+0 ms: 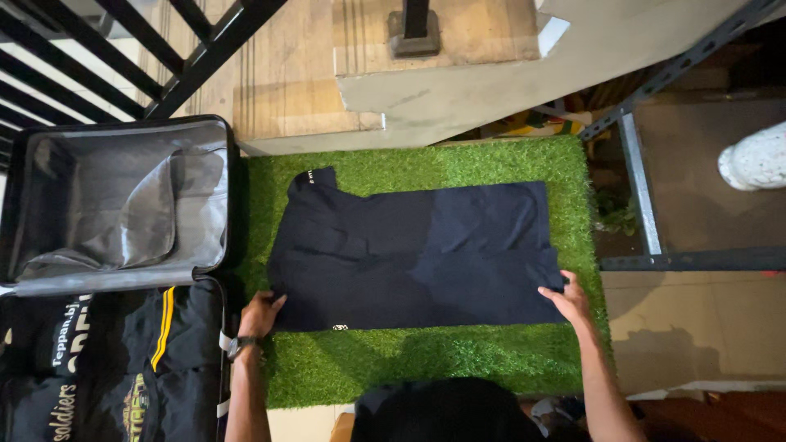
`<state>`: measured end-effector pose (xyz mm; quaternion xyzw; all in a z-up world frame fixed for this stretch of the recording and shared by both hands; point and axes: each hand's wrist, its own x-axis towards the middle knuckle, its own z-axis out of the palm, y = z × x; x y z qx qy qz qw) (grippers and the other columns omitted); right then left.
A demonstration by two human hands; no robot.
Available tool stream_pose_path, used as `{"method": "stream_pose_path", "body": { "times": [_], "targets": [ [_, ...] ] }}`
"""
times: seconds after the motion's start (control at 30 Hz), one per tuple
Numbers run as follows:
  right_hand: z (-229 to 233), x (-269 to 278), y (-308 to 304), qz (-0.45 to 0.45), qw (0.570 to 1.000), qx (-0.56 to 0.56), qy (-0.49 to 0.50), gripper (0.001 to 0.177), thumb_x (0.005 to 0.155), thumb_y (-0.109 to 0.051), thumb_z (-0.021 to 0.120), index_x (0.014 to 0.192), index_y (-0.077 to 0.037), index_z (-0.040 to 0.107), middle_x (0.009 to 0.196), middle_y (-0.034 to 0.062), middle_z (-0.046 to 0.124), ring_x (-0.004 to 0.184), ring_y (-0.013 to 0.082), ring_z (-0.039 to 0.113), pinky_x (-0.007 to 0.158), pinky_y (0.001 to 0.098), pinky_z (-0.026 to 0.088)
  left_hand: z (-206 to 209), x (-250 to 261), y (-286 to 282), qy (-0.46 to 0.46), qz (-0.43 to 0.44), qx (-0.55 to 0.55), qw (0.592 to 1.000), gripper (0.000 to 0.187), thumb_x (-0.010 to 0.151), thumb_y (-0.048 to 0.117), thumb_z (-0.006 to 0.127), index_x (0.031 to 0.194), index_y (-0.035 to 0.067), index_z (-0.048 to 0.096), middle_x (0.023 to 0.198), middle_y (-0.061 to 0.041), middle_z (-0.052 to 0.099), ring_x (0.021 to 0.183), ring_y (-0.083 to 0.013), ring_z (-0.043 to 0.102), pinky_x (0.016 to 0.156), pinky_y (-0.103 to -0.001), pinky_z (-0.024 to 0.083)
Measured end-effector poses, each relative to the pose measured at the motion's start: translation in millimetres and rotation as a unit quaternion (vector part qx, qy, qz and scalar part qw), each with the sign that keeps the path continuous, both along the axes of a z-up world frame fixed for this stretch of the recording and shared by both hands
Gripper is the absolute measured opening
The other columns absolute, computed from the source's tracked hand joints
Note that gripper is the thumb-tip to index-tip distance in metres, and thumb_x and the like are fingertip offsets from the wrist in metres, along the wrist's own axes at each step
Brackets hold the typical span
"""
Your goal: The person folds a series of t-shirts on a small green mat and places them into an open suitcase.
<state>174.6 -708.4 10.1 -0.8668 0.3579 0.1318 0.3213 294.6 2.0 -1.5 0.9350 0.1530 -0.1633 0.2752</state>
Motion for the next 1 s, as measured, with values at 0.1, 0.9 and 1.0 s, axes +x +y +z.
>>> {"method": "stream_pose_path", "body": {
  "times": [0.1, 0.9, 1.0],
  "targets": [
    [-0.6, -14.2, 0.8, -0.057, 0.976, 0.163, -0.131, 0.094, 0.077, -0.028, 0.082, 0.156, -0.010, 0.035, 0.118, 0.0194, 0.075, 0.102, 0.0275, 0.073, 0.088, 0.0394, 0.056, 2.9, -15.0, 6.0, 0.019, -0.031, 0.057, 0.998, 0.058, 0.086, 0.043, 0.078, 0.130, 0.007, 0.064, 0.114, -0.022, 0.073, 0.110, -0.0397, 0.069, 0.095, -0.045, 0.055],
    [-7.3, 14.9, 43.4, 0.014, 0.978, -0.104, -0.182, 0.036, 0.089, -0.024, 0.074, 0.125, -0.021, 0.066, 0.116, 0.0073, 0.070, 0.096, 0.0248, 0.071, 0.085, 0.0413, 0.056, 23.6, -11.7, -50.0, -0.218, -0.010, 0.136, 0.966, 0.040, 0.089, 0.019, 0.063, 0.127, 0.008, 0.065, 0.122, -0.020, 0.065, 0.113, -0.0423, 0.061, 0.091, -0.051, 0.051],
    [-5.2, 51.5, 90.8, 0.090, 0.966, -0.041, -0.239, 0.026, 0.089, -0.019, 0.074, 0.115, -0.017, 0.071, 0.104, 0.0079, 0.074, 0.091, 0.0227, 0.073, 0.083, 0.0367, 0.058, 19.9, 27.2, -69.4, -0.241, -0.004, 0.087, 0.966, 0.032, 0.095, 0.022, 0.064, 0.126, 0.011, 0.067, 0.121, -0.018, 0.067, 0.114, -0.0410, 0.061, 0.096, -0.049, 0.051]
  ]
}}
